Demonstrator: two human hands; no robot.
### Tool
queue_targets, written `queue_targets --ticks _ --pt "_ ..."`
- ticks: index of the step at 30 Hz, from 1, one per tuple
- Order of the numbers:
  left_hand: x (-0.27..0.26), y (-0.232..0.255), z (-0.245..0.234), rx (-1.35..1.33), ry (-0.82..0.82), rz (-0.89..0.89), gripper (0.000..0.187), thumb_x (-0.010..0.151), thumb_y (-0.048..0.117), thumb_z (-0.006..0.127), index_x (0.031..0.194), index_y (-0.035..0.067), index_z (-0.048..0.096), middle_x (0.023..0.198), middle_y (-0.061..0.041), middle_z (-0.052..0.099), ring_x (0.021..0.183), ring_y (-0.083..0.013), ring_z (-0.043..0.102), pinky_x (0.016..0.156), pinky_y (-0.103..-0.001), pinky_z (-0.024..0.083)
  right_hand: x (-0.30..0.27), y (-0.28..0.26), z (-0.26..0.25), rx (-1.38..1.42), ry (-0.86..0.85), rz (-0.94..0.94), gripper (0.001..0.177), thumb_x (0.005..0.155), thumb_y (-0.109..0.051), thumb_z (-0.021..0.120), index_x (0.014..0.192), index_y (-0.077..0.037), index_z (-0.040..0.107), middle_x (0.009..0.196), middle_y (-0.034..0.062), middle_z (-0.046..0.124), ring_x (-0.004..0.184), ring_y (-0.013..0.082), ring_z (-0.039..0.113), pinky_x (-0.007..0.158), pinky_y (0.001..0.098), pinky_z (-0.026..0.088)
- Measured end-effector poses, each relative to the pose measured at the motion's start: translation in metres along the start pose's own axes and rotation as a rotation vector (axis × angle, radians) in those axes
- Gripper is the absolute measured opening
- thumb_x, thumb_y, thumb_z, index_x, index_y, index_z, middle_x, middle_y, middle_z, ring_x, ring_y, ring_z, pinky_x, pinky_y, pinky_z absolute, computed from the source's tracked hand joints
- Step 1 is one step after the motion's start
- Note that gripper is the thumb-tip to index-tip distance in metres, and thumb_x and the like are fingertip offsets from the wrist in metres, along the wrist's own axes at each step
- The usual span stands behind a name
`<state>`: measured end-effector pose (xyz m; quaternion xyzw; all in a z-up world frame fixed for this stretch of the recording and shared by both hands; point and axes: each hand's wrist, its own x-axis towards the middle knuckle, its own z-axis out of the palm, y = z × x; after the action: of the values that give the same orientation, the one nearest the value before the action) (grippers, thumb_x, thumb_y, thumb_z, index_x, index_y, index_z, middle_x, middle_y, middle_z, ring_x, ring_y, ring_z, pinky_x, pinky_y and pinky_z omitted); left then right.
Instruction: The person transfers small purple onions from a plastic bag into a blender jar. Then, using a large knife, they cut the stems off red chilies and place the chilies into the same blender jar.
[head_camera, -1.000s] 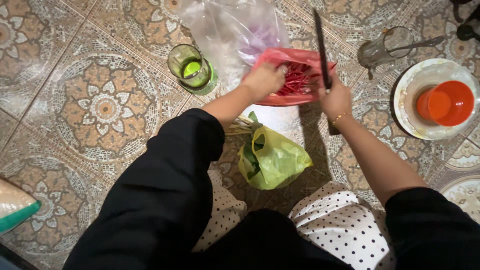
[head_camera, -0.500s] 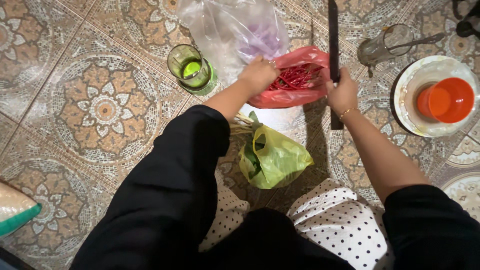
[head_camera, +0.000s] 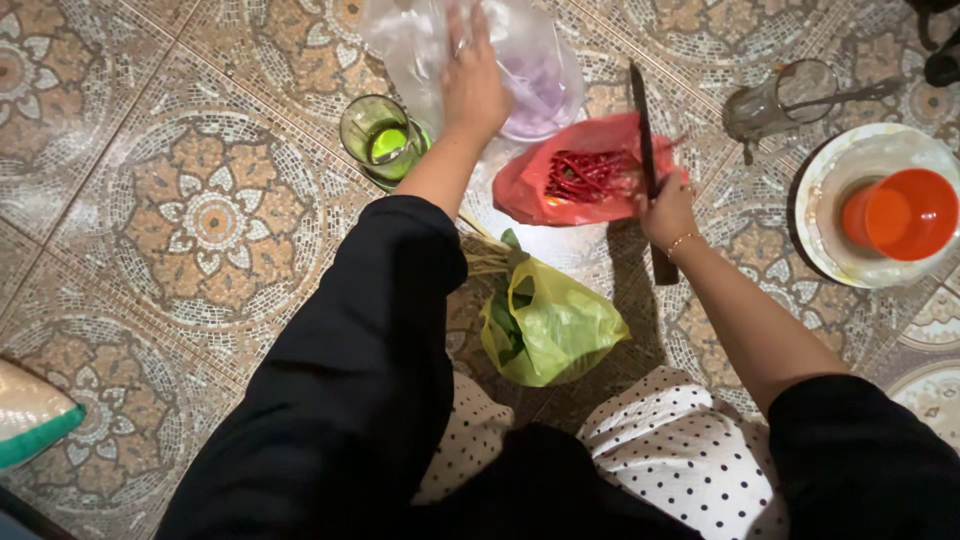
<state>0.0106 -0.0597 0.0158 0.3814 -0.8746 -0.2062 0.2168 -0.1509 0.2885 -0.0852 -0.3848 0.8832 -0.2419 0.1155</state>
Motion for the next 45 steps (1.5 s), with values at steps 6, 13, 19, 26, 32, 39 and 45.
queue_targets --ticks 6,13,19,26,32,39,45 --pt "-0.055 0.004 0.004 -0.077 -0.506 0.202 0.065 0.086 0.025 0.077 0.142 0.007 0.05 0.139 -0.025 0.055 0.122 -0.0432 0.06 0.104 -0.049 0.049 0.011 -0.06 -0.034 -0.23 0.065 -0.019 0.037 0.095 -0.013 0.073 0.122 -0.001 0.051 0.113 0.0257 0.061 0.105 0.0466 0.061 0.093 0.0533 0.05" --pt "-0.108 0.064 -0.028 -0.047 -0.734 0.286 0.03 0.092 0.024 0.067 0.115 0.006 0.068 0.095 -0.023 0.072 0.087 -0.0426 0.07 0.082 -0.055 0.054 0.09 -0.197 -0.062 0.139 -0.329 -0.462 0.026 0.101 -0.027 0.065 0.122 -0.012 0.064 0.116 0.0181 0.072 0.106 0.0382 0.068 0.095 0.0481 0.054" --pt "-0.066 0.006 -0.024 -0.387 -0.287 -0.303 0.037 0.087 0.009 0.059 0.125 0.006 0.062 0.103 -0.026 0.073 0.081 -0.0383 0.077 0.074 -0.045 0.063 0.136 -0.247 -0.063 -0.505 -0.493 -0.264 0.105 0.079 -0.058 0.08 0.164 -0.025 0.026 0.111 0.0229 0.067 0.094 0.0427 0.066 0.08 0.0518 0.053" --pt "-0.026 -0.037 -0.013 -0.341 -0.322 -0.786 0.079 0.071 0.019 0.078 0.141 0.01 0.043 0.104 -0.026 0.07 0.077 -0.039 0.075 0.063 -0.044 0.061 0.126 -0.193 -0.063 -0.686 -0.358 -0.735 0.052 0.096 -0.028 0.068 0.146 -0.039 0.058 0.121 0.0119 0.07 0.094 0.0327 0.07 0.084 0.0471 0.055" --pt "-0.064 -0.004 -0.029 0.035 -0.303 -0.123 0.039 0.084 0.011 0.069 0.122 0.014 0.063 0.102 -0.02 0.073 0.097 -0.0384 0.072 0.084 -0.05 0.057 0.168 -0.125 -0.077 0.663 -0.335 0.203 0.057 0.081 0.005 0.055 0.132 -0.014 0.071 0.113 0.0013 0.074 0.088 0.0116 0.063 0.076 0.0259 0.051" --pt "-0.099 0.095 -0.069 -0.759 0.075 -0.135 0.034 0.088 0.013 0.064 0.119 0.007 0.052 0.12 -0.018 0.056 0.1 -0.0358 0.066 0.087 -0.045 0.055 0.177 -0.164 -0.081 0.258 0.036 -0.269 0.026 0.111 -0.016 0.056 0.099 -0.005 0.077 0.085 0.0122 0.073 0.071 0.0194 0.068 0.07 0.0384 0.053" --pt "-0.041 0.089 -0.058 -0.15 0.215 0.657 0.045 0.083 0.014 0.069 0.126 0.012 0.054 0.11 -0.014 0.06 0.111 -0.0374 0.064 0.097 -0.05 0.054 0.165 -0.189 -0.042 -0.195 -0.315 -0.328 0.035 0.089 -0.031 0.071 0.108 -0.002 0.072 0.099 0.0207 0.073 0.09 0.0393 0.07 0.081 0.047 0.057"
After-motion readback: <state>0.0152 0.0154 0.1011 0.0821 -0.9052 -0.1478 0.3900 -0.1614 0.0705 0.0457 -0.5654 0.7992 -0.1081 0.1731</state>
